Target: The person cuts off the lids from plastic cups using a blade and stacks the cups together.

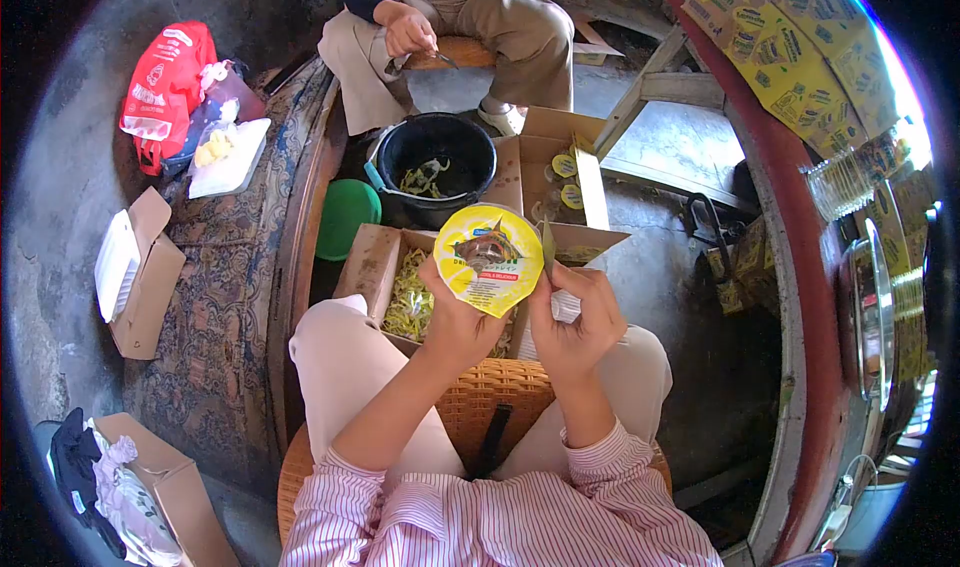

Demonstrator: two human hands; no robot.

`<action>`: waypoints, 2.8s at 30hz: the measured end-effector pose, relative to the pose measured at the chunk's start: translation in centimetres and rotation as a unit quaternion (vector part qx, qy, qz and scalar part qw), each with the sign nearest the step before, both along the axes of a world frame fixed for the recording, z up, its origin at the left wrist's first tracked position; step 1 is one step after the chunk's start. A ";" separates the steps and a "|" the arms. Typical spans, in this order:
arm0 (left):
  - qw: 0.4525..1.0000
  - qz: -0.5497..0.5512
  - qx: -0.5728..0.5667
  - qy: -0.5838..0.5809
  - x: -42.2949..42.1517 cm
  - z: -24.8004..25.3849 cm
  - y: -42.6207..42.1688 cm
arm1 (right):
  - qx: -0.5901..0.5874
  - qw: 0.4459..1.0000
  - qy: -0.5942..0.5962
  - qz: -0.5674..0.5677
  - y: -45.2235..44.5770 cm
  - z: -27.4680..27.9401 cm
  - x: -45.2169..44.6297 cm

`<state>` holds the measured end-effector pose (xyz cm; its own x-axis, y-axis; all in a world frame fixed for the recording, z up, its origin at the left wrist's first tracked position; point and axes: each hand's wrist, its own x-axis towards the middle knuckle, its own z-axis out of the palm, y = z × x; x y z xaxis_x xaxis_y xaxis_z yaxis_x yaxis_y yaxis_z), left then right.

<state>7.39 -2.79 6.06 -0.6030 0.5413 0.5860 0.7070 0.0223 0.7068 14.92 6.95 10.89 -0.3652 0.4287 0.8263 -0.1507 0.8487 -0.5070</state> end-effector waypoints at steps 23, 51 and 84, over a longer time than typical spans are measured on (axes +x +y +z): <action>0.993 -0.104 0.029 -0.036 -0.6 0.7 -0.1 | -0.013 0.999 -0.029 0.020 1.2 0.6 0.3; 0.960 -0.206 0.066 -0.176 -1.3 0.8 -0.2 | -0.120 0.991 -0.017 0.051 1.4 -0.7 0.1; 0.941 -0.259 0.029 -0.216 -1.4 0.4 -0.6 | -0.096 0.992 -0.028 0.071 1.6 -0.7 0.1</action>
